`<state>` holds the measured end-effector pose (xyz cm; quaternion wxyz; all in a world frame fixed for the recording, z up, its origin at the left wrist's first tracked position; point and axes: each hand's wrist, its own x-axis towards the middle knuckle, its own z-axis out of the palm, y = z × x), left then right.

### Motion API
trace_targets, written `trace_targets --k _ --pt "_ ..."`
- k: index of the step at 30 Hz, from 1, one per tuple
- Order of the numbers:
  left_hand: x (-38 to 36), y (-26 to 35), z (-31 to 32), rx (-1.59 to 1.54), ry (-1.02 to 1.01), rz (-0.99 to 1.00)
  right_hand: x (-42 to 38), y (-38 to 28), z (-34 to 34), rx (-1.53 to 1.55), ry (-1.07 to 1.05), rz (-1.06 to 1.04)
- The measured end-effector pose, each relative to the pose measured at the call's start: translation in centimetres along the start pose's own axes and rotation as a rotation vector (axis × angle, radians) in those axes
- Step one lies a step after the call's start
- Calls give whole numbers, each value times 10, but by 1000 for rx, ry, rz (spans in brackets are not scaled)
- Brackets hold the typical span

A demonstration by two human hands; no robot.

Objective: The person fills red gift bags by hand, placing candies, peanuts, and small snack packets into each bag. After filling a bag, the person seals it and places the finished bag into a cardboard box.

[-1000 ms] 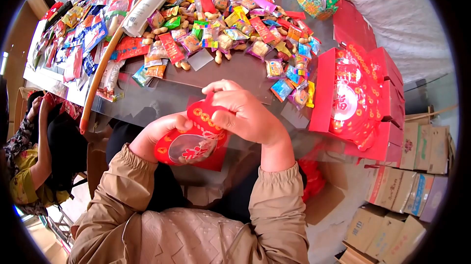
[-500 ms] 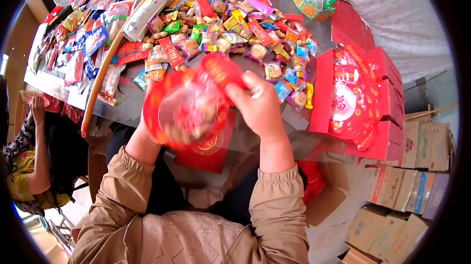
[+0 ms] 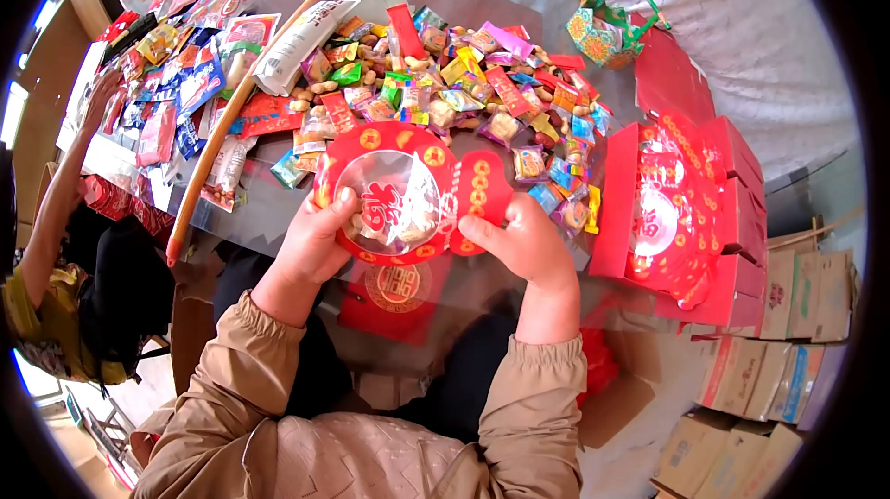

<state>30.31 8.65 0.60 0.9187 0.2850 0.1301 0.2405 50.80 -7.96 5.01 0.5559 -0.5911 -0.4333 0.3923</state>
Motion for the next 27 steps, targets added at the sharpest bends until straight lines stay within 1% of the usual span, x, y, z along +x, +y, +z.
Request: trace_targets --k 4,7,8,10,12,15,16,19,20,23,24,27 --pt "0 -3 -10 31 30 -1 -5 -1 -4 -22 -122 94" --pt "-2 6 -4 25 8 -20 -3 6 5 -46 -39 84" --pt "-3 12 5 8 -6 -27 -3 13 0 -176 4 110" --pt "-3 13 6 7 -8 -17 -4 32 1 -231 181 170" --pt "0 5 -5 37 19 21 4 13 17 13 238 133" --pt "-1 0 -8 176 93 -69 11 7 30 69 392 59" --pt "-1 -4 -9 221 143 -85 11 3 32 42 369 70" --pt "-1 -5 -13 238 166 -45 6 17 23 -141 252 128" --pt "0 -5 -15 222 153 -26 7 11 26 -150 211 67" --pt "0 -5 -15 254 187 10 9 0 35 -217 222 -22" --pt "0 -4 -13 268 206 26 9 0 38 -233 265 -3" --pt "-2 -2 -12 299 250 60 18 -1 44 -908 382 -428"
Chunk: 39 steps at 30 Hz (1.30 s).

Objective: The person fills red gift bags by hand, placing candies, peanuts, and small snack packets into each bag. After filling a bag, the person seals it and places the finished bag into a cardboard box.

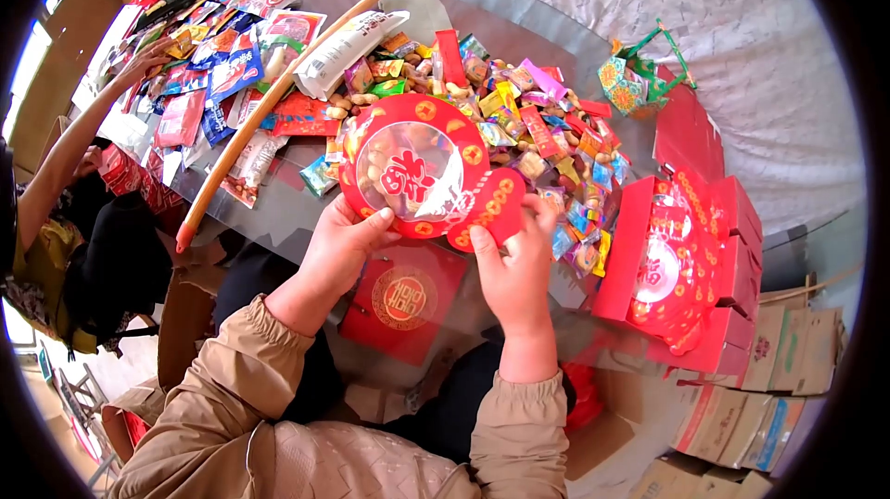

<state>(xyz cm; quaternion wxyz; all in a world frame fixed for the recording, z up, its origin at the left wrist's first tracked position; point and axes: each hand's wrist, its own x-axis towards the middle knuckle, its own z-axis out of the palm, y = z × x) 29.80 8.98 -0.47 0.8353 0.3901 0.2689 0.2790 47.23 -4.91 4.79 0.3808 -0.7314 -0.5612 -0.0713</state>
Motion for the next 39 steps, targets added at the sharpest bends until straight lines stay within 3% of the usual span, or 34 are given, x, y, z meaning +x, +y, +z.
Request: trace_targets --k 2,7,10,26,39 --pt "2 -1 -3 6 11 7 -1 -8 1 -210 15 -38" --pt "2 -2 -5 -35 -15 36 -1 -21 8 -94 -19 -97" --pt "-2 1 -3 -62 -30 47 -5 -12 14 41 -47 -20" --pt "-2 14 0 -335 -57 45 -14 -34 30 9 -73 -172" --pt "-4 13 -1 -408 -33 1 -12 -26 24 57 -282 -209"
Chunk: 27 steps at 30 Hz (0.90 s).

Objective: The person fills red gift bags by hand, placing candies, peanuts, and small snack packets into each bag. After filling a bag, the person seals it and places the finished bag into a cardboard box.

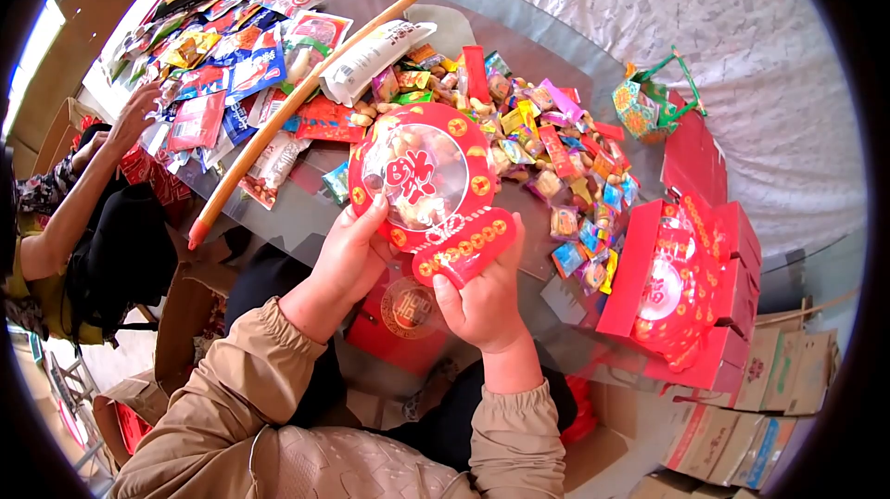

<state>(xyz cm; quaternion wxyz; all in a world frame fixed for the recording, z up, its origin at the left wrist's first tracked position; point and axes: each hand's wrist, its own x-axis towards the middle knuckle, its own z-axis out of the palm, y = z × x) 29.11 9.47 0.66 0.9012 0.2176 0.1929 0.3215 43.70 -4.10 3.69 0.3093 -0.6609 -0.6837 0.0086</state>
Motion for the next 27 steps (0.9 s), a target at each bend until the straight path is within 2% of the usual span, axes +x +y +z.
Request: trace_targets --k 12,27 --pt "2 -12 2 2 -17 -1 1 -5 3 -111 -15 -6" --pt "4 -27 11 16 -157 -68 -14 6 12 -157 -29 19"
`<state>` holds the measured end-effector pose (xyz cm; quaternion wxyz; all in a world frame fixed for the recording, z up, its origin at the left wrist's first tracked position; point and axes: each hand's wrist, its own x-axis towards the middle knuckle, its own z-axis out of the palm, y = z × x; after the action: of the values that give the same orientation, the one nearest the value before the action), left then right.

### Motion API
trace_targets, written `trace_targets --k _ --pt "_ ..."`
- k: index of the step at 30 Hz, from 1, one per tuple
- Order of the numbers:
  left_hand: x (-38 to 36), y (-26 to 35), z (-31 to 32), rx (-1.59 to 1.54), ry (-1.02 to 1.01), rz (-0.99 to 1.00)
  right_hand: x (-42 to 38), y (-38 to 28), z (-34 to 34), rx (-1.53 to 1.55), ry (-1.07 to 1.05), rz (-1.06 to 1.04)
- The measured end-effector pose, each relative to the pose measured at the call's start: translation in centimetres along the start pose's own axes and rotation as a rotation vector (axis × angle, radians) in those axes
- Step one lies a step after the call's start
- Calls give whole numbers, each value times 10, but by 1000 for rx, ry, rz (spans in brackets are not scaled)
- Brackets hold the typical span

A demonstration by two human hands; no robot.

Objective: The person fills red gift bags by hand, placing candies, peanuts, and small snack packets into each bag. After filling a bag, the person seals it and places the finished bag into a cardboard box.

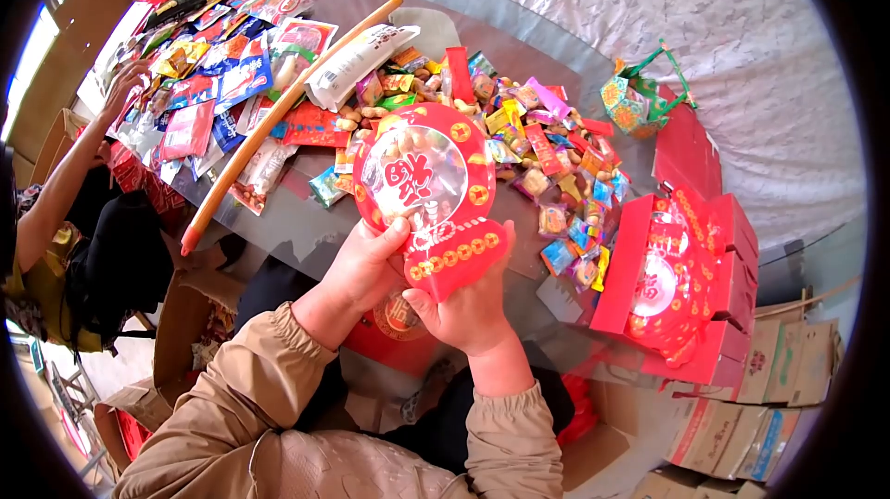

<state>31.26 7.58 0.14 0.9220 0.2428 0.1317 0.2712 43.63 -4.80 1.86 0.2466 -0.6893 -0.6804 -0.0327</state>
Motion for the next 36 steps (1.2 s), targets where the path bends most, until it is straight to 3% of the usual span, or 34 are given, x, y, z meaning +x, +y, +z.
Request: trace_targets --k 11,25,31,34,36 --pt "4 -14 -1 -184 27 0 -2 -2 -5 28 102 19" --pt "5 -17 3 -76 8 -35 -6 -3 -5 50 133 59" --pt "5 -16 5 -9 -6 -50 -8 5 -3 230 134 99" --pt "2 -15 -1 -44 -63 -100 -11 6 -3 337 219 135" --pt "1 -8 2 -157 -64 -109 -16 10 -10 388 157 179"
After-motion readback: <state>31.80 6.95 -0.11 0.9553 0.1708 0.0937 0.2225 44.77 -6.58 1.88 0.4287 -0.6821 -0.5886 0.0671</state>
